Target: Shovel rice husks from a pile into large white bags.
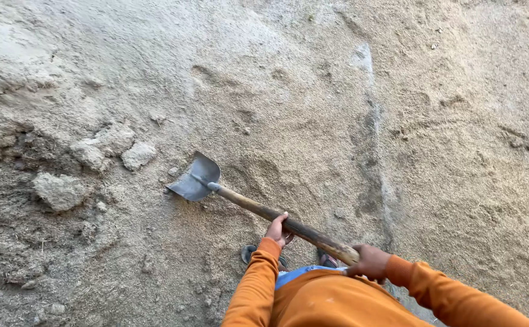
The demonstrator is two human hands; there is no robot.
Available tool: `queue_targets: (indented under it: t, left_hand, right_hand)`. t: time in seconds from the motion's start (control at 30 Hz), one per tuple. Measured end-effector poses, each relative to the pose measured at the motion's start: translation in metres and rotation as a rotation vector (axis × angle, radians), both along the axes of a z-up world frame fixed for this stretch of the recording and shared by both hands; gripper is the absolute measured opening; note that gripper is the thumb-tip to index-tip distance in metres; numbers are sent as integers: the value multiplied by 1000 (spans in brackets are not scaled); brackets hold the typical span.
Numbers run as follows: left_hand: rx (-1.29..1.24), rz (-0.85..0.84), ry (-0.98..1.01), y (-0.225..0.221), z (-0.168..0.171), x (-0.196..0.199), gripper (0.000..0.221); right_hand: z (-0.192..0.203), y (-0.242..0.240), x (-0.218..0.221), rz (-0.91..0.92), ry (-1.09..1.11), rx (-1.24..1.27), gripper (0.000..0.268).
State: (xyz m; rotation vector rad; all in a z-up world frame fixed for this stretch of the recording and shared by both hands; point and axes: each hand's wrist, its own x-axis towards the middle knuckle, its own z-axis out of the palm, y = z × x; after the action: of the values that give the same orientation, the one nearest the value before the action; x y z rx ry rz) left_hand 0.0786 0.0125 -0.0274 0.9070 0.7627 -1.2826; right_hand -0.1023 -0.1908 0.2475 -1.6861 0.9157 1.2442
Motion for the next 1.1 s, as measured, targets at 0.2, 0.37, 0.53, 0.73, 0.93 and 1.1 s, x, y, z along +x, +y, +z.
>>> queue_targets:
  t: [0.2,0.37,0.53,0.73,0.93,1.1]
  left_hand:
    - [81,-22,7,19,-30,42,23]
    - [59,-67,-55,48,-11,58,24]
    - [102,-150,-154,72,70,78,26]
    - [164,-220,-221,62,132,82,28]
    - [150,-180,-215,30,119,57,34]
    - [155,-53,-157,8,82,44,33]
  right_hand:
    - [19,17,15,0,5,-47,89]
    - [34,30,26,-69,-1,-35,110]
    - [52,18,43,-6,-33,-24,110]
    - [66,9,58,153,-132,20,107]
    - [83,2,63,139,-188,67,94]
    - [45,-8,41,285,-294,-31,103]
